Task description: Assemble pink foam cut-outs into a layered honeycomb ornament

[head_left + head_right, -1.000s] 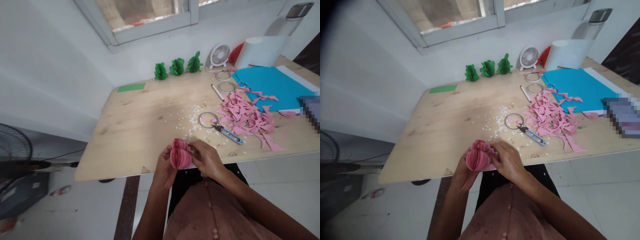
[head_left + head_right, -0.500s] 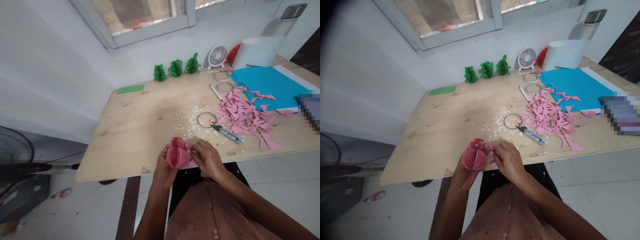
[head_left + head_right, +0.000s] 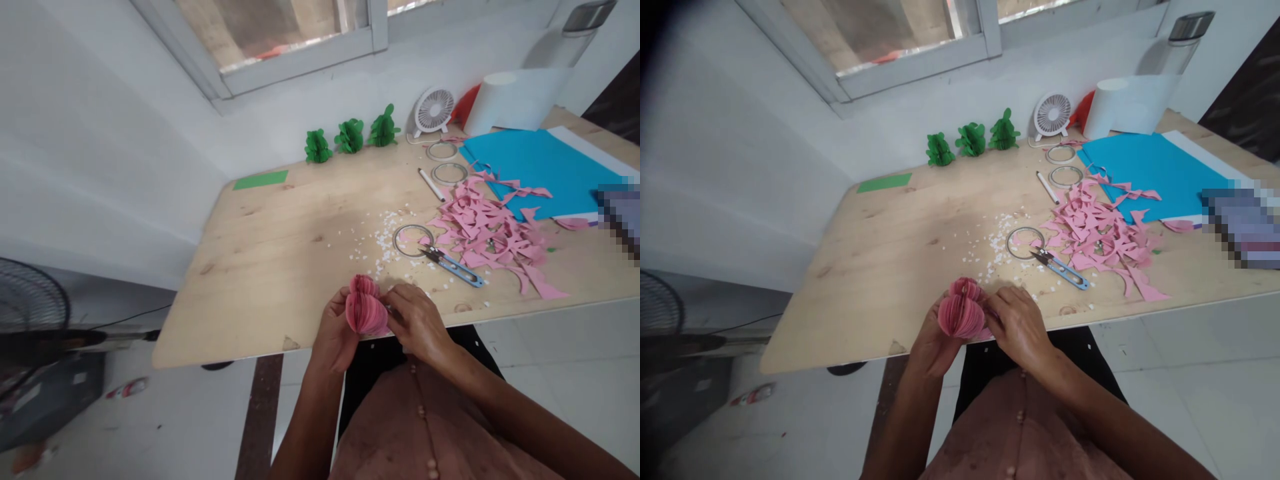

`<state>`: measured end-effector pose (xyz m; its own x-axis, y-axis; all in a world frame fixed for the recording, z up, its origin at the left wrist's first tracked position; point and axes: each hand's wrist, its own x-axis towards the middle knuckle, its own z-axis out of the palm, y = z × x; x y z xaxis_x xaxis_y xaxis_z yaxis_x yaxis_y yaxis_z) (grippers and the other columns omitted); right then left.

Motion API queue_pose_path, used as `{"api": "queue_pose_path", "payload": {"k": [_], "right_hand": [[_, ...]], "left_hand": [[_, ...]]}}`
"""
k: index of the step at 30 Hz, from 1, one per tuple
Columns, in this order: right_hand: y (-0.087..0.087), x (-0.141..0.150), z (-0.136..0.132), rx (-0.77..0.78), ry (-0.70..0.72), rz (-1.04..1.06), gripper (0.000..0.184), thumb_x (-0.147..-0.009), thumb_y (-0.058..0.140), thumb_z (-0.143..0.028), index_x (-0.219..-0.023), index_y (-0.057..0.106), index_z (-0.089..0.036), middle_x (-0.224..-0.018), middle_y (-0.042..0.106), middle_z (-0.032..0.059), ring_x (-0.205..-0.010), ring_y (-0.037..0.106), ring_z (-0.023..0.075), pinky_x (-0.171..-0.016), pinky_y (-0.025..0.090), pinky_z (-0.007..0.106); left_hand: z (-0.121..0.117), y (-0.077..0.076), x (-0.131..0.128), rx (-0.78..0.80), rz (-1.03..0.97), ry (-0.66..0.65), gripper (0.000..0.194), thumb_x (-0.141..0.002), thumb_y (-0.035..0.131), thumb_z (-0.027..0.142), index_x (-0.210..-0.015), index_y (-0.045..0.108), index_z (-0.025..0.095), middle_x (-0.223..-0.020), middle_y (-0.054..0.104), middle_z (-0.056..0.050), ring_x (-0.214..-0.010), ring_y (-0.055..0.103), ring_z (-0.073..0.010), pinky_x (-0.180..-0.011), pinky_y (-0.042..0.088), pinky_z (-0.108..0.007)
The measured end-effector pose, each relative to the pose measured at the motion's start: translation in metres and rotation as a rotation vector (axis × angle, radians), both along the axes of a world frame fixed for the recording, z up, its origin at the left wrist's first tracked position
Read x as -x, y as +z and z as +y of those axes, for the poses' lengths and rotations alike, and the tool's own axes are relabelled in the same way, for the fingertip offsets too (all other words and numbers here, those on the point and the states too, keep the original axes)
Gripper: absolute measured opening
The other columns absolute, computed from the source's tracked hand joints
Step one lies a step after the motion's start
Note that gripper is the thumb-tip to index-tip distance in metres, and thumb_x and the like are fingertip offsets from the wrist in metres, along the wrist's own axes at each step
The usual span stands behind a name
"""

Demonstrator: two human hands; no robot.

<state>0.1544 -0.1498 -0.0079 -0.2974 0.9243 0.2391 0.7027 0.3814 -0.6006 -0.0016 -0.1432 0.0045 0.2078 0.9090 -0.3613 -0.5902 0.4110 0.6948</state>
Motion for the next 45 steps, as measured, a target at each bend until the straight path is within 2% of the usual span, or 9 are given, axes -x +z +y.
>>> {"api": "queue_pose_path", "payload": {"k": [6,13,18,23,26,32,37,40,45], "right_hand": [[0.004,-0.004,0.0,0.021,0.004,0.178,0.013,-0.086,0.052,-0.016,-0.091,0.063,-0.019,-0.083,0.063,0.0069,-0.083,0.057,0.0226,-0.074,0.044,0.035],[0.018,-0.014,-0.003,0.312,-0.148,0.59,0.015,-0.087,0.054,-0.029,-0.09,0.066,-0.021,-0.085,0.067,0.0051,-0.079,0.06,0.0197,-0.071,0.046,0.031],[0.04,-0.017,-0.011,0.521,-0.04,0.797,0.026,-0.09,0.05,-0.037,-0.102,0.067,-0.022,-0.089,0.069,0.0036,-0.081,0.062,0.0178,-0.073,0.047,0.028],[0.057,-0.018,-0.024,0.639,0.035,0.812,0.028,-0.09,0.051,-0.041,-0.106,0.067,-0.023,-0.087,0.067,0.0025,-0.078,0.06,0.0171,-0.071,0.046,0.027],[0.055,-0.018,-0.03,0.668,-0.004,0.728,0.021,-0.086,0.059,-0.036,-0.099,0.068,-0.022,-0.083,0.065,0.0019,-0.079,0.059,0.0176,-0.071,0.045,0.027],[0.047,-0.017,-0.034,0.744,-0.103,0.777,0.019,-0.082,0.063,-0.035,-0.092,0.069,-0.02,-0.083,0.068,0.0029,-0.076,0.06,0.0167,-0.07,0.047,0.026],[0.047,-0.018,-0.024,0.721,-0.257,0.85,0.017,-0.076,0.071,-0.035,-0.087,0.071,-0.022,-0.083,0.07,0.0017,-0.077,0.063,0.0156,-0.071,0.048,0.023],[0.044,-0.019,-0.017,0.681,-0.297,0.877,0.015,-0.075,0.073,-0.034,-0.084,0.071,-0.023,-0.081,0.07,-0.0003,-0.074,0.062,0.0133,-0.067,0.047,0.021],[0.036,-0.019,-0.011,0.676,-0.33,0.886,0.016,-0.073,0.075,-0.033,-0.084,0.071,-0.023,-0.082,0.07,-0.001,-0.072,0.061,0.012,-0.065,0.046,0.019]], "left_hand": [[0.002,-0.003,0.0,0.002,-0.002,0.005,0.027,-0.07,0.076,0.024,-0.093,0.064,0.016,-0.093,0.067,-0.005,-0.081,0.063,-0.0161,-0.072,0.052,-0.028],[0.001,0.029,0.002,-0.055,0.038,0.057,0.03,-0.068,0.077,0.03,-0.093,0.065,0.018,-0.088,0.069,-0.003,-0.081,0.066,-0.0186,-0.076,0.054,-0.036],[-0.015,0.031,0.005,-0.318,0.283,0.072,0.02,-0.069,0.076,0.024,-0.084,0.064,0.018,-0.091,0.07,-0.005,-0.086,0.065,-0.0192,-0.08,0.053,-0.035],[-0.029,0.031,0.0,-0.597,0.738,-0.03,0.012,-0.075,0.065,0.013,-0.086,0.064,0.019,-0.092,0.068,-0.005,-0.09,0.063,-0.0183,-0.083,0.048,-0.032],[-0.035,0.031,-0.005,-0.669,0.893,-0.019,0.017,-0.074,0.061,0.007,-0.086,0.063,0.019,-0.092,0.067,-0.004,-0.086,0.062,-0.016,-0.079,0.048,-0.029],[-0.039,0.028,0.002,-0.678,0.904,-0.066,0.025,-0.075,0.06,0.007,-0.096,0.062,0.021,-0.092,0.067,-0.001,-0.083,0.062,-0.0137,-0.075,0.048,-0.025],[-0.029,0.014,0.017,-0.633,1.2,0.057,0.019,-0.081,0.055,0.014,-0.097,0.062,0.02,-0.097,0.067,-0.006,-0.092,0.06,-0.0199,-0.082,0.047,-0.035],[-0.019,0.007,0.018,-0.695,1.411,-0.07,0.019,-0.077,0.059,0.014,-0.094,0.064,0.02,-0.095,0.068,-0.006,-0.095,0.059,-0.0243,-0.086,0.043,-0.042],[-0.004,0.004,0.012,-0.753,1.496,-0.221,0.023,-0.077,0.064,0.019,-0.1,0.064,0.024,-0.102,0.067,-0.004,-0.099,0.055,-0.0248,-0.089,0.037,-0.044]]}}
